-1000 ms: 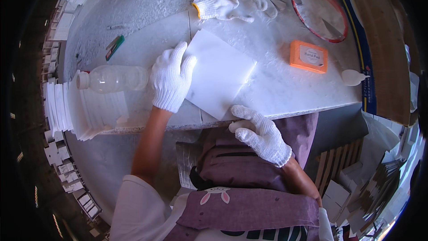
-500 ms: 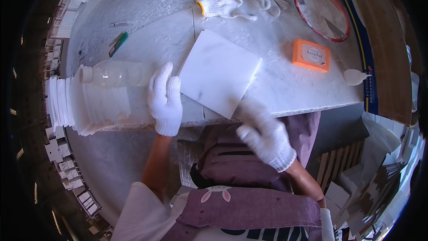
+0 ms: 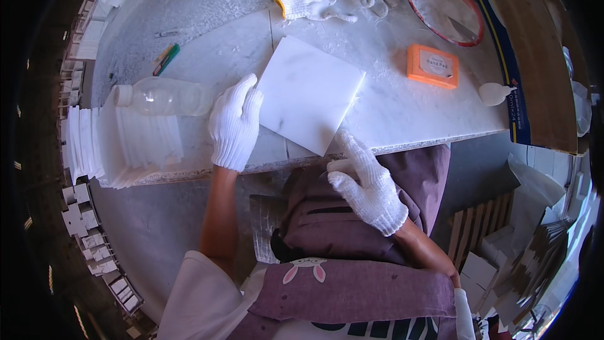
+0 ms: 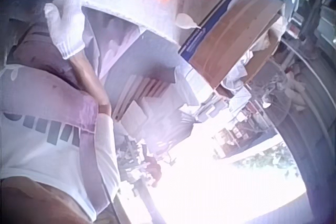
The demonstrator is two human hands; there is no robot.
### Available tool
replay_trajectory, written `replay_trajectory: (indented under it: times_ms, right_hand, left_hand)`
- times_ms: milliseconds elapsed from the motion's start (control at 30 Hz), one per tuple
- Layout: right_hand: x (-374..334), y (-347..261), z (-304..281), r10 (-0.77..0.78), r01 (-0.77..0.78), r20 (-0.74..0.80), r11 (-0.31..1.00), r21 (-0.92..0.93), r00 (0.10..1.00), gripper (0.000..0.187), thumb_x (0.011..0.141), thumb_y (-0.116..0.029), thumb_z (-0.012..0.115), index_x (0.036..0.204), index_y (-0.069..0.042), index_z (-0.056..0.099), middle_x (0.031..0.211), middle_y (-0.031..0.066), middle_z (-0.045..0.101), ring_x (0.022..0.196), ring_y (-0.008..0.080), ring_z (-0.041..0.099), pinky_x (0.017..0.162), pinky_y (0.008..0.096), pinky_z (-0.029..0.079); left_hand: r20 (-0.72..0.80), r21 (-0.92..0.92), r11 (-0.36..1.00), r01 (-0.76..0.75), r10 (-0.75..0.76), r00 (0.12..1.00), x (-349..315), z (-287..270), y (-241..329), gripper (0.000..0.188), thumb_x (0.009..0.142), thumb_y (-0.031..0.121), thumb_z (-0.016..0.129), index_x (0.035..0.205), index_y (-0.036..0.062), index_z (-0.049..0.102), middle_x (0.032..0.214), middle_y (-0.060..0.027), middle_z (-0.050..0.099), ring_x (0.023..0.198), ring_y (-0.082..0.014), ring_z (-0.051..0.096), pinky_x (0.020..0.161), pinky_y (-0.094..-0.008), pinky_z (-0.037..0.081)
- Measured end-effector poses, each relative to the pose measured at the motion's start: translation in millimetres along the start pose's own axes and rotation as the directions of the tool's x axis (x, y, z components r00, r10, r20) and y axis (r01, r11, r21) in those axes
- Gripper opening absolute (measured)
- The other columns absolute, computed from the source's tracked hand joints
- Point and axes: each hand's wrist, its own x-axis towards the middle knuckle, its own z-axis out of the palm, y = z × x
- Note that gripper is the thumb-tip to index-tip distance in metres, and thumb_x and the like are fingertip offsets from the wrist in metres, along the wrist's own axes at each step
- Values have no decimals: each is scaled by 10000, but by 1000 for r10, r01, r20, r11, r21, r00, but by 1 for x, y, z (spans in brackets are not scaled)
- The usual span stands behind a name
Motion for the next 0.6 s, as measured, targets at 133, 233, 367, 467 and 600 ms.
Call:
replay_trajectory:
  times_ms: [133,233,367,467,600]
  right_hand:
    - [0,-5,10,-8,7,48,1000,22,999,762,884,-126,702,1508,-16,279,1475,274,388,960,224,710,834,325,558]
    - [1,-13,8,33,-36,51,997,61,998,761,889,-134,701,1508,-11,276,1505,319,311,934,231,715,830,314,557]
    - [7,-19,-9,71,-75,91,997,34,993,762,892,-142,705,1508,-9,278,1524,329,262,900,214,717,820,306,559]
    - [10,-16,-16,74,-82,93,992,93,993,756,898,-171,708,1506,-7,288,1451,300,397,850,178,707,796,300,555]
    - [12,-11,-27,136,-140,66,988,72,989,718,922,-210,691,1496,-1,315,1172,210,659,806,132,673,766,286,540]
  left_hand:
    - [-33,-80,994,75,-78,996,-2,1,2,359,954,277,595,1195,15,641,1162,-168,669,1080,-303,625,953,-372,467]
    - [-45,-124,986,107,-113,993,-15,3,5,361,943,284,614,1180,14,647,1144,-178,671,1069,-328,626,940,-388,473]
    - [-46,-159,971,181,-190,981,-41,1,11,381,942,282,625,1187,-9,637,1143,-195,669,1081,-334,629,953,-389,468]
    - [-7,-156,963,218,-222,975,-56,-5,14,395,941,286,633,1194,-17,633,1137,-197,669,1092,-326,625,961,-385,465]
    - [-1,-79,983,165,-166,986,-55,-15,23,436,915,284,653,1251,8,610,1217,-195,636,1143,-329,602,978,-406,457]
